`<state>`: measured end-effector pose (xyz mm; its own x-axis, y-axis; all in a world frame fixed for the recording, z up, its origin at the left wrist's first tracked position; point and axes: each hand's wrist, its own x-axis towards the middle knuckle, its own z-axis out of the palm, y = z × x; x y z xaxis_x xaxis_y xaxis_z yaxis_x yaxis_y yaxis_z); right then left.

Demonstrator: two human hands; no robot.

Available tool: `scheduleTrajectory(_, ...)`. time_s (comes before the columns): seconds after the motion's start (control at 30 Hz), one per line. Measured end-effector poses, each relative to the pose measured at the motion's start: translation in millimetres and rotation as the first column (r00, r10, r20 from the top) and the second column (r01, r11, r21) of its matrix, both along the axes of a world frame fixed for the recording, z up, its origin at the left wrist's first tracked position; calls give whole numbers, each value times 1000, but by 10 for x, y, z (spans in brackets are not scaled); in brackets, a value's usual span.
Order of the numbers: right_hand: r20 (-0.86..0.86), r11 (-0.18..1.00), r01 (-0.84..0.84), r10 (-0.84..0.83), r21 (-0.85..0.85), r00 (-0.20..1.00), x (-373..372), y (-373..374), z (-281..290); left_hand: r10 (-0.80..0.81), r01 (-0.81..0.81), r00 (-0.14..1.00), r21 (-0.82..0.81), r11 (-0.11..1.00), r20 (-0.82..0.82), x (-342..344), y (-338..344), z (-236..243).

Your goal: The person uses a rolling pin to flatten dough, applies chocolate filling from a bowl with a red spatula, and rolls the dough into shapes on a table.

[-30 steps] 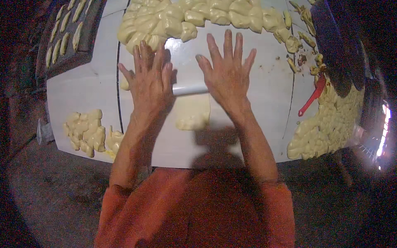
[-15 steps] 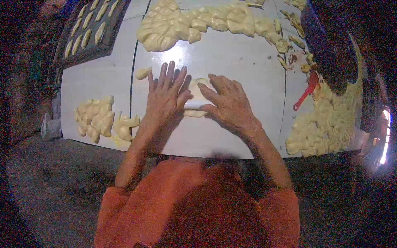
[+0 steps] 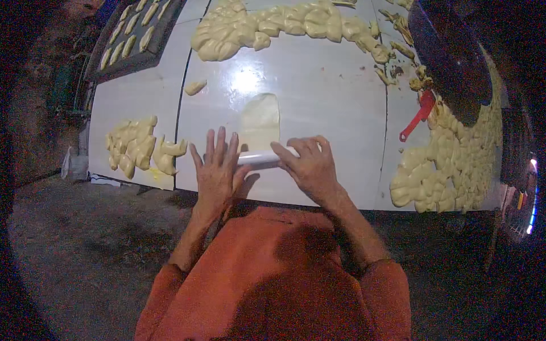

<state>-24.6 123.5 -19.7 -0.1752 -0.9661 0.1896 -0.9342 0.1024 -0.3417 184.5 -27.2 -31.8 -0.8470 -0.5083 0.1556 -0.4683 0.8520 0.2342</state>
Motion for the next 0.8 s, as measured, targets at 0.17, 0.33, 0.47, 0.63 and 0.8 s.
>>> scheduleTrajectory(0.17, -36, 991, 119, -117, 58, 992, -110, -458, -10, 72, -72, 997, -8, 997, 1, -348, -433, -129)
scheduleTrajectory(0.33, -146, 955, 281, -265, 101, 953, -367, -965, -182, 97, -73, 985, -160, 984, 142, -850, -1010, -249)
scheduleTrajectory(0.47, -229, 894, 445, -424, 48, 876, -689, -1494, -196, 167, -177, 982, -115, 978, -85, -1309, -1448, -233)
scheduleTrajectory(0.63, -7, 961, 175, -181, -212, 983, -919, -1667, 15, 73, -123, 970, -209, 970, -231, -1592, -1920, -257)
scheduleTrajectory(0.8, 87, 999, 8, -4, -48, 996, -804, -1130, -44, 89, -70, 927, 66, 995, -363, -1010, -2054, 114)
